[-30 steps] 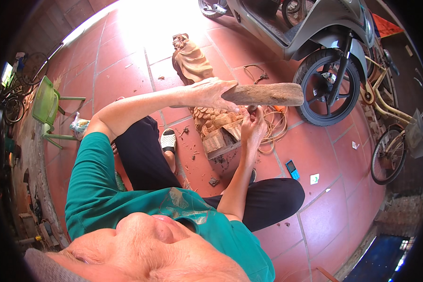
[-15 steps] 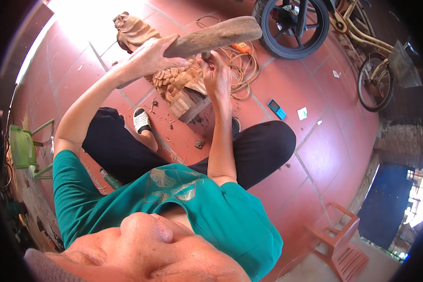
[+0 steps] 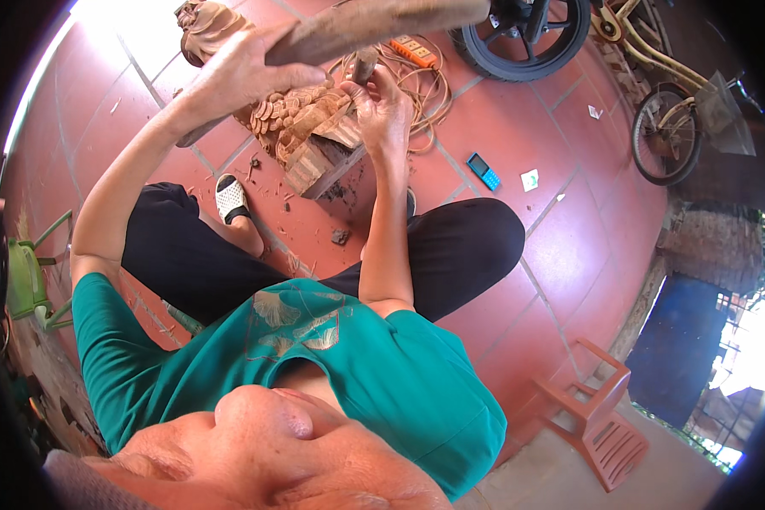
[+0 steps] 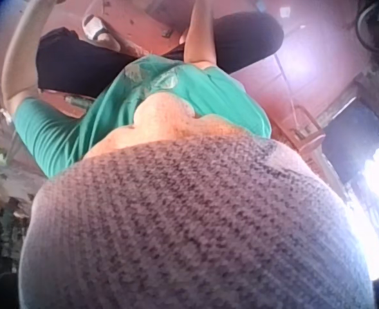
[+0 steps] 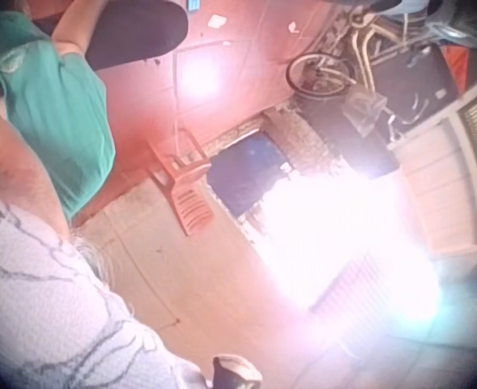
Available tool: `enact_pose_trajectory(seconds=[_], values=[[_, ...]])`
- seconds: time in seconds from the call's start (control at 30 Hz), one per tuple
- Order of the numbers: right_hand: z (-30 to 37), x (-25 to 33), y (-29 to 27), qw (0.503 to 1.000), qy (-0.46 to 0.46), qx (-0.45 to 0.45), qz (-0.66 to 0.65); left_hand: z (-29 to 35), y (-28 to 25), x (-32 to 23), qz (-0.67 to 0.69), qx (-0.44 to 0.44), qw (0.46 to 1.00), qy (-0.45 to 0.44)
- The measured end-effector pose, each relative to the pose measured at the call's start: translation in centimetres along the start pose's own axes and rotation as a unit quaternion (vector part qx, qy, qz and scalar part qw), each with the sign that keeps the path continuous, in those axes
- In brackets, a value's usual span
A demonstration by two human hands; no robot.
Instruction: The person carves a wooden sculpture using a chisel and mallet. They repeatedly strike the chisel to shape the wood, occasionally adjusting the tool and the sculpture's position.
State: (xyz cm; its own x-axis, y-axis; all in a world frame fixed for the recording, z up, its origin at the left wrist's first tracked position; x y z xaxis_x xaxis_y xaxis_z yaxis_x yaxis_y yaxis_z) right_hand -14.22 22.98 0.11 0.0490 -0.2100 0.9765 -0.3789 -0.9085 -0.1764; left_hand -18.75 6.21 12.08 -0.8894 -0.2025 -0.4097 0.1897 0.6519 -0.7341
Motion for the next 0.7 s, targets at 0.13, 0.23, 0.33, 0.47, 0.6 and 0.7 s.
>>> enact_pose_trajectory(seconds=[0.13,0.23,0.33,0.47,0.6,0.7], values=[[0.5,0.7,0.2,1.000,0.021,0.005,-0.006,-1.0,-2.6,-1.4,0.213,-0.032,0.966,-0.140],[0.4,1.0,0.7,1.000,-0.013,0.012,0.025,0.0,-1.1,0.5,0.034,-0.045,0.998,-0.030],[0.1,0.1,0.8,1.000,-0.011,0.016,0.019,1.6,2.1,2.1,0.068,0.125,0.980,-0.140],[0.3,0.0,0.9,1.000,-0.005,0.021,-0.002,0.6,0.9,1.0,0.059,0.100,0.988,-0.102],[0.8,1.0,0.8,1.000,-0.002,0.003,0.018,0.3,-1.5,0.0,0.010,-0.006,0.999,-0.050],[0.7,1.1,0.1,1.000,-0.011,-0.011,-0.004,-0.8,-2.5,-1.1,0.049,0.098,0.979,-0.173]])
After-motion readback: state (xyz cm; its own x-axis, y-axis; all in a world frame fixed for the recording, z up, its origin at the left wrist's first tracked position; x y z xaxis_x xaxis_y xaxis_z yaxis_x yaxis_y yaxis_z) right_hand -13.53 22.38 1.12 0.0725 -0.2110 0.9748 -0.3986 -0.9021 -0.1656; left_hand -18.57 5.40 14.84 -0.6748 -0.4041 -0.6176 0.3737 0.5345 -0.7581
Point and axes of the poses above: each hand's wrist, its own z-axis away from the middle knuckle, its own y-axis out of the palm, x = y × z, the point moved 9 cm from there along -z, towards the middle knuckle, and after that the axes turned 12 degrees about y, right-handed, at the moved point
